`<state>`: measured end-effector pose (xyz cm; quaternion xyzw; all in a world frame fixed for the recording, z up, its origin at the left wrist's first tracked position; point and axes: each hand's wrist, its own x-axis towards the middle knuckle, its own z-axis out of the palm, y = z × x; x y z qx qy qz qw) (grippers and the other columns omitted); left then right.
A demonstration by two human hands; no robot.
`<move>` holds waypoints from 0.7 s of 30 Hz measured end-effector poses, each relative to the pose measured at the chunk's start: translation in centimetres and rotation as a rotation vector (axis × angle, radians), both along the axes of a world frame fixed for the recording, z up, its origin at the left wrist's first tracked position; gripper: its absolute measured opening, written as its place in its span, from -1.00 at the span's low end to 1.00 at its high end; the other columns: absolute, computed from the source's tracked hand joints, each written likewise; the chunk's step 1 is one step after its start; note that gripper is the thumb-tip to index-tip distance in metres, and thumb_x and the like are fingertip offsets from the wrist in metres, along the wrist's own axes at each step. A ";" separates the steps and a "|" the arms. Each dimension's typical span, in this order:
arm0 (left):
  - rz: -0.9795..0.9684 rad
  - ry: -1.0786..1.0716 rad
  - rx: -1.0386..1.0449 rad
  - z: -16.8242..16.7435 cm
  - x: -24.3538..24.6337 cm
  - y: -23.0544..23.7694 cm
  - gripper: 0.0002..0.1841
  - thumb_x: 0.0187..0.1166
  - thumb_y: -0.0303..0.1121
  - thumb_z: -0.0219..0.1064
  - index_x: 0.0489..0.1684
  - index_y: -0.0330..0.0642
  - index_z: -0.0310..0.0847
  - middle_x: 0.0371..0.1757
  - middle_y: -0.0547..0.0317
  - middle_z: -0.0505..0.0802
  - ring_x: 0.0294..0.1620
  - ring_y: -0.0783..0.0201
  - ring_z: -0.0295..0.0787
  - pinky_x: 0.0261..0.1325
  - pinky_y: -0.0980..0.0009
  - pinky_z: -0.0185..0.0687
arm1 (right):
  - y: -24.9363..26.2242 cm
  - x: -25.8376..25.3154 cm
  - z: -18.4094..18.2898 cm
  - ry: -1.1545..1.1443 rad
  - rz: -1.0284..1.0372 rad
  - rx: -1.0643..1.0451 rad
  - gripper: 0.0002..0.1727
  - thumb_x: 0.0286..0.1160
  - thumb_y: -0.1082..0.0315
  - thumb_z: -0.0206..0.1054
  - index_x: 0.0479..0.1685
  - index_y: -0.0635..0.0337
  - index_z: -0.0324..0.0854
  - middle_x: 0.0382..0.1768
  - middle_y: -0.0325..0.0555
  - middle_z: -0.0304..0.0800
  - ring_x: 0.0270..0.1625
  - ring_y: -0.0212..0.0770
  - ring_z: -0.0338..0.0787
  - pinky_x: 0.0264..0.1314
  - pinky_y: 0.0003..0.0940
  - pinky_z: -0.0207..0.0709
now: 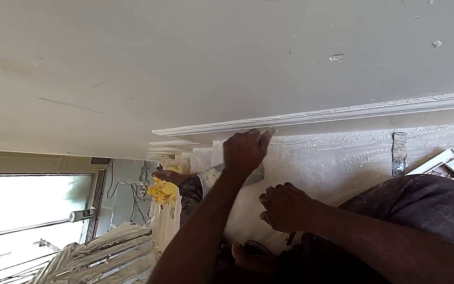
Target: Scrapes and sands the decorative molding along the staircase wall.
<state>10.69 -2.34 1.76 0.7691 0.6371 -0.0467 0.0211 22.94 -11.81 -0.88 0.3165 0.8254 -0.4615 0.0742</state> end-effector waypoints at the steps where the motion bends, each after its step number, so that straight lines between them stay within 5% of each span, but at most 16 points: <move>1: 0.001 0.010 -0.007 0.0 1.7 0.4 -0.34 0.81 0.15 0.00 -0.41 -0.29 0.70 -0.43 -0.20 0.81 -0.26 -0.27 0.86 -0.30 -0.25 0.62 | 0.0 0.0 -0.1 -0.001 0.005 -0.003 -0.51 0.81 -0.05 0.10 0.24 0.22 0.63 0.15 0.09 0.70 0.27 0.10 0.70 0.35 0.13 0.47; 4: -0.019 0.005 0.047 -0.9 3.8 0.3 -0.35 0.81 0.18 -0.04 -0.48 -0.20 0.63 -0.51 -0.09 0.77 -0.35 -0.17 0.84 -0.43 -0.11 0.57 | 0.2 0.3 -0.4 -0.028 0.006 -0.001 -0.50 0.82 -0.03 0.09 0.28 0.23 0.61 0.18 0.11 0.69 0.29 0.11 0.69 0.34 0.14 0.47; 8: 0.028 -0.006 -0.031 -0.6 1.1 -0.9 -0.32 0.82 0.19 -0.05 -0.37 -0.27 0.69 -0.42 -0.19 0.80 -0.29 -0.27 0.85 -0.35 -0.25 0.62 | 0.1 0.3 -0.4 -0.046 0.007 0.021 -0.51 0.81 -0.03 0.11 0.26 0.23 0.62 0.15 0.10 0.70 0.28 0.11 0.70 0.32 0.14 0.49; 12: 0.004 -0.036 0.036 0.0 -2.6 -1.1 -0.32 0.81 0.19 -0.01 -0.59 -0.25 0.50 -0.64 -0.09 0.62 -0.53 -0.19 0.68 -0.52 -0.14 0.41 | -0.3 0.1 0.0 -0.037 0.046 0.008 -0.53 0.80 0.00 0.12 0.29 0.22 0.61 0.18 0.13 0.69 0.29 0.15 0.69 0.33 0.18 0.47; 14: -0.006 -0.016 0.014 0.1 -1.1 -0.4 -0.31 0.81 0.18 -0.01 -0.52 -0.29 0.61 -0.54 -0.17 0.73 -0.41 -0.25 0.78 -0.43 -0.23 0.53 | -0.4 -0.2 -0.1 -0.023 0.064 -0.009 -0.52 0.81 0.00 0.11 0.31 0.23 0.60 0.20 0.14 0.69 0.30 0.16 0.68 0.33 0.20 0.47; 16: 0.021 0.012 -0.073 0.4 2.9 0.4 -0.32 0.81 0.18 -0.02 -0.24 -0.28 0.80 -0.26 -0.23 0.87 -0.09 -0.29 0.87 -0.13 -0.31 0.66 | -0.4 -0.3 -0.3 -0.019 0.068 -0.012 -0.51 0.81 -0.02 0.10 0.30 0.24 0.60 0.20 0.14 0.69 0.30 0.16 0.69 0.33 0.20 0.48; 21: 0.022 0.017 -0.110 -0.1 5.3 -0.3 -0.33 0.82 0.21 -0.05 -0.38 -0.22 0.70 -0.40 -0.13 0.81 -0.23 -0.19 0.86 -0.31 -0.16 0.61 | -0.1 0.3 -0.8 -0.046 0.032 0.006 -0.52 0.80 0.01 0.13 0.29 0.25 0.61 0.18 0.15 0.70 0.27 0.16 0.70 0.30 0.18 0.49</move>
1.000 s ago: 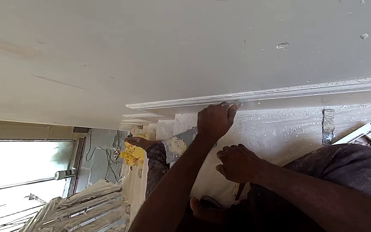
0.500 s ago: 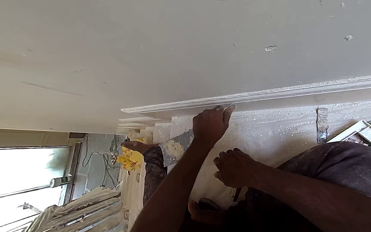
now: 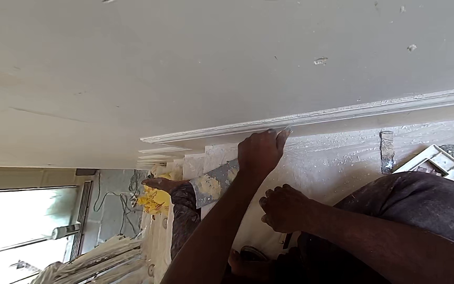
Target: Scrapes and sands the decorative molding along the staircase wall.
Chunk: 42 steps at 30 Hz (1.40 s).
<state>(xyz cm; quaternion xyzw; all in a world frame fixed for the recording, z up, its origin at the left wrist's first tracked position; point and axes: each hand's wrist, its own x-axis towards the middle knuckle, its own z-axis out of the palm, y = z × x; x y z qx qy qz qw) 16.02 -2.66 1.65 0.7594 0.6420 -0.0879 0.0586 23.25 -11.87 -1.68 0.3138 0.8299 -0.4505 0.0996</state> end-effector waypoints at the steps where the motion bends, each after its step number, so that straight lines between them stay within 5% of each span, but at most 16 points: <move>1: 0.013 -0.008 -0.008 -0.1 -1.0 -0.2 -0.32 0.82 0.21 -0.05 -0.37 -0.24 0.69 -0.40 -0.15 0.81 -0.23 -0.22 0.85 -0.30 -0.20 0.62 | 0.1 0.1 0.0 -0.001 -0.001 0.008 -0.53 0.80 0.01 0.14 0.28 0.24 0.61 0.17 0.14 0.70 0.26 0.16 0.70 0.29 0.19 0.50; 6: 0.064 -0.028 0.033 0.6 -5.1 -0.6 -0.32 0.81 0.21 0.01 -0.54 -0.25 0.57 -0.53 -0.14 0.70 -0.37 -0.21 0.76 -0.39 -0.20 0.51 | -0.4 -0.2 0.2 0.030 0.017 -0.002 -0.54 0.78 0.01 0.15 0.25 0.23 0.63 0.15 0.14 0.71 0.26 0.17 0.71 0.29 0.20 0.50; 11: -0.010 -0.028 -0.009 0.7 1.2 1.1 -0.33 0.79 0.21 -0.01 -0.29 -0.24 0.78 -0.24 -0.17 0.88 -0.07 -0.22 0.87 -0.14 -0.25 0.66 | -0.4 -0.2 0.0 0.025 0.047 -0.011 -0.51 0.81 0.00 0.11 0.32 0.27 0.59 0.19 0.18 0.69 0.27 0.19 0.70 0.29 0.22 0.49; 14: -0.073 -0.050 0.056 -0.1 2.1 0.3 -0.35 0.82 0.19 -0.03 -0.42 -0.20 0.70 -0.42 -0.10 0.81 -0.27 -0.16 0.86 -0.36 -0.14 0.60 | 0.0 0.2 0.2 -0.012 0.020 -0.002 -0.52 0.80 0.02 0.14 0.31 0.27 0.59 0.18 0.18 0.69 0.26 0.18 0.70 0.29 0.20 0.49; 21: -0.007 -0.013 0.126 0.1 -4.8 -1.2 -0.31 0.81 0.21 -0.03 -0.58 -0.23 0.52 -0.62 -0.10 0.64 -0.51 -0.19 0.72 -0.52 -0.13 0.44 | -0.6 -0.2 0.4 0.042 0.029 -0.022 -0.54 0.76 0.06 0.19 0.30 0.29 0.59 0.20 0.22 0.69 0.28 0.23 0.69 0.31 0.26 0.46; 25: 0.013 -0.019 -0.006 1.0 1.2 0.4 -0.33 0.82 0.17 -0.01 -0.25 -0.29 0.79 -0.24 -0.23 0.87 -0.06 -0.28 0.86 -0.10 -0.30 0.65 | -0.8 -0.3 0.6 0.037 0.071 -0.053 -0.52 0.77 0.07 0.19 0.31 0.33 0.57 0.21 0.27 0.68 0.30 0.26 0.68 0.32 0.27 0.46; 29: -0.096 -0.025 -0.003 0.6 6.6 0.0 -0.37 0.83 0.18 -0.04 -0.33 -0.17 0.73 -0.38 -0.07 0.83 -0.23 -0.12 0.87 -0.33 -0.10 0.61 | -0.6 0.4 0.9 -0.015 0.031 -0.026 -0.61 0.74 0.11 0.21 0.16 0.29 0.63 0.11 0.21 0.72 0.28 0.23 0.68 0.28 0.25 0.46; 34: -0.044 -0.034 0.042 -0.1 1.3 -0.9 -0.33 0.82 0.19 -0.03 -0.33 -0.26 0.73 -0.42 -0.17 0.81 -0.29 -0.24 0.85 -0.34 -0.23 0.63 | -0.4 0.3 0.6 0.019 0.028 -0.002 -0.52 0.76 0.06 0.19 0.33 0.31 0.58 0.22 0.24 0.67 0.30 0.25 0.67 0.31 0.26 0.46; 37: -0.003 -0.020 0.081 0.1 -1.4 -0.9 -0.31 0.82 0.20 -0.03 -0.53 -0.25 0.57 -0.56 -0.13 0.70 -0.43 -0.21 0.76 -0.46 -0.15 0.50 | -0.7 0.1 0.7 0.053 0.050 -0.031 -0.53 0.75 0.09 0.20 0.32 0.34 0.57 0.22 0.29 0.66 0.29 0.28 0.67 0.32 0.28 0.46; 42: -0.011 -0.013 0.053 0.5 5.1 -0.2 -0.35 0.82 0.16 -0.01 -0.29 -0.24 0.78 -0.33 -0.17 0.87 -0.18 -0.22 0.89 -0.24 -0.22 0.66 | -1.2 0.0 0.8 0.054 0.075 -0.048 -0.56 0.76 0.13 0.19 0.28 0.36 0.57 0.19 0.32 0.68 0.31 0.31 0.66 0.29 0.32 0.44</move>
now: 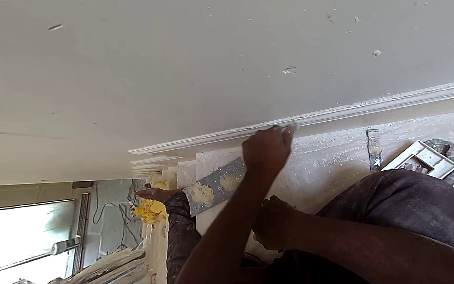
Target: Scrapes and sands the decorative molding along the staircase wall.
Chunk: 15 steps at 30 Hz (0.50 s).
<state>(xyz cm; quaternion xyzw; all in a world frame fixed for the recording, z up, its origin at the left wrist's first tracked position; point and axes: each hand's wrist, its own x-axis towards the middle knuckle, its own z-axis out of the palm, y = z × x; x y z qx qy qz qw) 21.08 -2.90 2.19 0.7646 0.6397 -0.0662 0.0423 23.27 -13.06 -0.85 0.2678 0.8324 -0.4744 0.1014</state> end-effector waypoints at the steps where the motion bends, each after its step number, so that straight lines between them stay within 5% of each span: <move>1: -0.024 0.006 0.023 -0.2 1.3 -0.2 -0.37 0.82 0.16 -0.02 -0.34 -0.21 0.75 -0.40 -0.11 0.84 -0.26 -0.16 0.89 -0.33 -0.14 0.64 | -0.1 0.1 -0.2 0.007 -0.017 0.011 -0.61 0.73 0.17 0.20 0.23 0.35 0.59 0.17 0.30 0.69 0.30 0.30 0.66 0.25 0.32 0.44; 4: -0.028 -0.013 0.041 -0.7 2.0 -1.0 -0.37 0.83 0.16 -0.02 -0.43 -0.19 0.69 -0.48 -0.05 0.80 -0.34 -0.10 0.86 -0.41 -0.05 0.60 | -0.1 0.3 -0.4 0.001 -0.053 0.046 -0.66 0.67 0.23 0.25 0.19 0.32 0.62 0.18 0.26 0.71 0.32 0.27 0.65 0.22 0.30 0.44; 8: 0.032 -0.018 -0.008 -0.6 -1.7 -1.4 -0.32 0.83 0.20 -0.06 -0.30 -0.25 0.72 -0.39 -0.16 0.83 -0.25 -0.23 0.86 -0.32 -0.21 0.64 | 0.3 0.3 -0.2 -0.062 -0.037 0.029 -0.56 0.75 0.12 0.21 0.26 0.37 0.60 0.20 0.29 0.68 0.31 0.27 0.65 0.29 0.28 0.43; 11: 0.018 -0.014 0.049 -0.6 -3.7 -1.4 -0.34 0.83 0.18 -0.02 -0.48 -0.24 0.63 -0.55 -0.13 0.73 -0.40 -0.21 0.80 -0.45 -0.14 0.53 | 0.1 0.0 -0.1 -0.061 0.003 0.001 -0.51 0.75 0.12 0.20 0.34 0.42 0.55 0.24 0.36 0.64 0.33 0.33 0.65 0.30 0.33 0.44; 15: -0.005 -0.016 -0.002 -0.1 1.8 -0.6 -0.36 0.82 0.15 0.00 -0.24 -0.26 0.79 -0.30 -0.19 0.87 -0.15 -0.24 0.89 -0.21 -0.22 0.67 | -0.5 0.2 -0.8 0.061 -0.078 -0.020 -0.61 0.71 0.20 0.23 0.20 0.40 0.60 0.18 0.33 0.70 0.30 0.30 0.67 0.17 0.36 0.44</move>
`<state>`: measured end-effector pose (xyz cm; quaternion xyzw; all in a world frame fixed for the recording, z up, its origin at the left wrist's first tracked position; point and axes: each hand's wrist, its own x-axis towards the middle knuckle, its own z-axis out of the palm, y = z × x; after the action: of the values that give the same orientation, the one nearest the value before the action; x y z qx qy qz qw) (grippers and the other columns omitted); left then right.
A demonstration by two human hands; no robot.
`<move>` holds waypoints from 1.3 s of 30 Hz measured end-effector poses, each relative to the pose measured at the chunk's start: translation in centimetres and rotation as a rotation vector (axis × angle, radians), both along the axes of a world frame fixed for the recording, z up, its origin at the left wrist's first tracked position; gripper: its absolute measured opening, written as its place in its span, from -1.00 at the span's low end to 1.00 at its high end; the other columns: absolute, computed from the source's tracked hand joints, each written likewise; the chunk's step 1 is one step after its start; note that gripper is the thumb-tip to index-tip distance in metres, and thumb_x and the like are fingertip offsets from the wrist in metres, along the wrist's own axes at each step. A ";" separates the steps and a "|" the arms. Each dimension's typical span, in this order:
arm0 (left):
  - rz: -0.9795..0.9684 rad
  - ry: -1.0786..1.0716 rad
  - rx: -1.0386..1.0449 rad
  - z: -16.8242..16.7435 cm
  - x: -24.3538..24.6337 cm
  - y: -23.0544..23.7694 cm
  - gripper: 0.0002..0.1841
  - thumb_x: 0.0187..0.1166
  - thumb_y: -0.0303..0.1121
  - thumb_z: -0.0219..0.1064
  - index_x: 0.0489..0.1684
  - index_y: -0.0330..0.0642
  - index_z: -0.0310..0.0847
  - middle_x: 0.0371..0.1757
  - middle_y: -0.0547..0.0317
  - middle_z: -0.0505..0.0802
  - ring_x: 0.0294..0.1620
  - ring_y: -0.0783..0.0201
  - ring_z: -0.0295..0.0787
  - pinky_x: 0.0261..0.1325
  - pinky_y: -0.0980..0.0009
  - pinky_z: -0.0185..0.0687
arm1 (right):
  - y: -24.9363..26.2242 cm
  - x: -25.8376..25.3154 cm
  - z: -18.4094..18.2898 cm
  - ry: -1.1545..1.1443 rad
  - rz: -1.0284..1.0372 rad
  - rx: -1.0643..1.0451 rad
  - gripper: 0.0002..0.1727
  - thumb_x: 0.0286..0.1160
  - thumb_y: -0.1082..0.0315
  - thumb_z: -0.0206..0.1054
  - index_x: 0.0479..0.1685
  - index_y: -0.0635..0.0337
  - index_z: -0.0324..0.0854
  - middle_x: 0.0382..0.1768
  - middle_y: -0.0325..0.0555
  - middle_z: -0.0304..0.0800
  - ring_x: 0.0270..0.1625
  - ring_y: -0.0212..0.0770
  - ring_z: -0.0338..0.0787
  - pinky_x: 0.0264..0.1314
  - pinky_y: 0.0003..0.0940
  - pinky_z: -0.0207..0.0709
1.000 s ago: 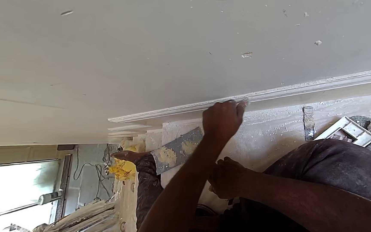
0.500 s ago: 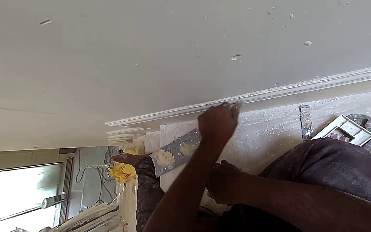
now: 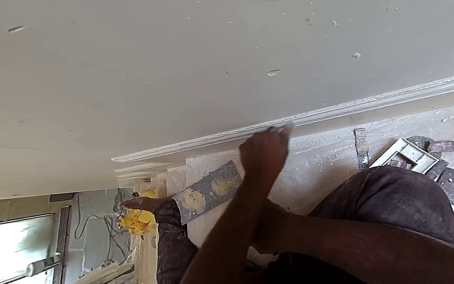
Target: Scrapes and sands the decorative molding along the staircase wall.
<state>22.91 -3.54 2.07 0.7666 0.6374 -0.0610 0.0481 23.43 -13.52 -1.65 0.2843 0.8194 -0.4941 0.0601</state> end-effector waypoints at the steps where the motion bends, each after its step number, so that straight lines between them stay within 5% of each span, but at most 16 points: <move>1: -0.019 -0.003 0.008 0.0 1.9 0.0 -0.37 0.82 0.15 0.00 -0.22 -0.24 0.80 -0.31 -0.16 0.88 -0.18 -0.20 0.90 -0.24 -0.19 0.68 | -0.3 0.2 -0.6 0.049 -0.050 0.012 -0.65 0.66 0.23 0.26 0.19 0.34 0.63 0.20 0.29 0.72 0.32 0.27 0.67 0.19 0.36 0.43; 4: -0.074 0.020 0.044 -0.5 4.8 -0.6 -0.38 0.83 0.16 -0.04 -0.31 -0.17 0.74 -0.47 -0.02 0.82 -0.34 -0.05 0.88 -0.41 0.00 0.62 | -1.0 0.4 -2.5 0.103 -0.115 0.033 -0.69 0.62 0.26 0.30 0.20 0.23 0.67 0.29 0.23 0.71 0.42 0.20 0.65 0.38 0.34 0.43; 8: -0.038 -0.028 -0.025 0.0 2.8 -1.0 -0.36 0.83 0.18 -0.04 -0.25 -0.19 0.76 -0.40 -0.09 0.84 -0.27 -0.13 0.88 -0.34 -0.11 0.66 | -0.2 0.4 -1.2 0.017 -0.095 -0.025 -0.68 0.60 0.27 0.31 0.17 0.29 0.65 0.20 0.27 0.72 0.33 0.25 0.67 0.20 0.34 0.44; 13: -0.004 -0.008 -0.040 0.1 -0.4 -0.8 -0.33 0.82 0.20 -0.03 -0.44 -0.22 0.67 -0.47 -0.11 0.78 -0.30 -0.17 0.83 -0.36 -0.12 0.58 | 0.4 -0.2 0.6 -0.111 0.069 0.025 -0.63 0.70 0.21 0.23 0.17 0.40 0.60 0.14 0.35 0.69 0.26 0.32 0.69 0.13 0.35 0.48; 17: -0.020 -0.034 -0.110 1.0 5.2 -0.1 -0.36 0.81 0.16 0.02 -0.19 -0.25 0.81 -0.21 -0.17 0.89 -0.05 -0.19 0.88 -0.12 -0.21 0.69 | -1.0 0.2 -1.4 0.111 -0.094 0.097 -0.64 0.54 0.21 0.37 0.21 0.23 0.68 0.22 0.24 0.74 0.34 0.23 0.70 0.29 0.36 0.48; 19: -0.101 -0.032 -0.087 1.1 8.6 -0.3 -0.40 0.81 0.14 0.04 -0.29 -0.21 0.78 -0.31 -0.09 0.87 -0.17 -0.09 0.89 -0.25 -0.09 0.67 | -1.9 0.2 -5.2 0.400 -0.194 0.440 -0.64 0.41 0.04 0.41 -0.02 0.11 0.78 -0.08 0.16 0.87 0.02 0.18 0.87 -0.10 0.29 0.69; 21: -0.159 -0.028 -0.063 0.8 9.8 -0.4 -0.41 0.82 0.14 0.02 -0.38 -0.15 0.73 -0.40 0.00 0.83 -0.27 0.00 0.87 -0.37 0.03 0.61 | -0.9 2.7 -0.5 0.133 -0.084 0.169 -0.61 0.70 0.16 0.28 0.33 0.20 0.68 0.33 0.17 0.76 0.46 0.13 0.69 0.47 0.15 0.47; 24: -0.163 -0.062 -0.060 0.2 8.1 -0.7 -0.41 0.82 0.15 0.01 -0.31 -0.17 0.75 -0.39 -0.04 0.84 -0.26 -0.07 0.87 -0.36 -0.04 0.63 | -0.5 3.0 1.0 0.074 -0.137 -0.045 -0.61 0.70 0.33 0.24 0.42 0.29 0.61 0.48 0.24 0.63 0.61 0.16 0.53 0.63 0.17 0.30; 27: -0.108 -0.044 -0.020 -0.2 4.3 -1.1 -0.36 0.83 0.17 -0.05 -0.19 -0.23 0.76 -0.36 -0.14 0.85 -0.25 -0.19 0.88 -0.32 -0.17 0.66 | -0.7 0.8 -0.8 0.099 -0.123 -0.013 -0.63 0.61 0.25 0.30 0.23 0.32 0.64 0.26 0.32 0.71 0.36 0.30 0.66 0.24 0.42 0.44; 30: -0.097 -0.007 0.078 -0.8 1.9 -1.2 -0.35 0.84 0.16 -0.04 -0.33 -0.25 0.72 -0.49 -0.13 0.79 -0.37 -0.20 0.84 -0.44 -0.11 0.59 | -0.6 0.2 -0.6 0.077 -0.053 0.013 -0.65 0.66 0.25 0.24 0.17 0.37 0.63 0.14 0.33 0.73 0.24 0.32 0.71 0.05 0.38 0.45; 34: -0.153 -0.041 0.101 -1.2 5.0 -0.8 -0.39 0.83 0.10 0.02 -0.30 -0.28 0.74 -0.47 -0.14 0.82 -0.37 -0.20 0.86 -0.41 -0.12 0.63 | -1.1 0.8 -0.4 0.087 -0.079 0.069 -0.69 0.61 0.27 0.31 0.21 0.22 0.68 0.26 0.27 0.73 0.37 0.29 0.67 0.19 0.41 0.48; 37: -0.259 -0.072 0.084 -1.2 9.5 -0.9 -0.42 0.83 0.08 0.03 -0.25 -0.25 0.76 -0.47 -0.09 0.83 -0.37 -0.12 0.87 -0.41 -0.05 0.64 | -0.6 1.0 0.3 -0.102 0.005 0.059 -0.56 0.63 0.19 0.35 0.44 0.13 0.61 0.50 0.18 0.62 0.60 0.23 0.54 0.44 0.39 0.42; 39: -0.282 -0.059 0.037 -1.0 11.1 -0.9 -0.43 0.84 0.11 0.00 -0.23 -0.19 0.75 -0.45 -0.03 0.83 -0.34 -0.06 0.87 -0.39 0.01 0.63 | -1.4 0.7 -4.2 0.175 -0.146 0.256 -0.51 0.22 0.11 0.54 0.13 0.16 0.73 0.15 0.29 0.79 0.26 0.37 0.75 -0.02 0.51 0.56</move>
<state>33.99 -4.45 1.06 0.8507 0.5228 -0.0330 0.0438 24.08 -14.91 -5.82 0.3042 0.8550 -0.4116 -0.0843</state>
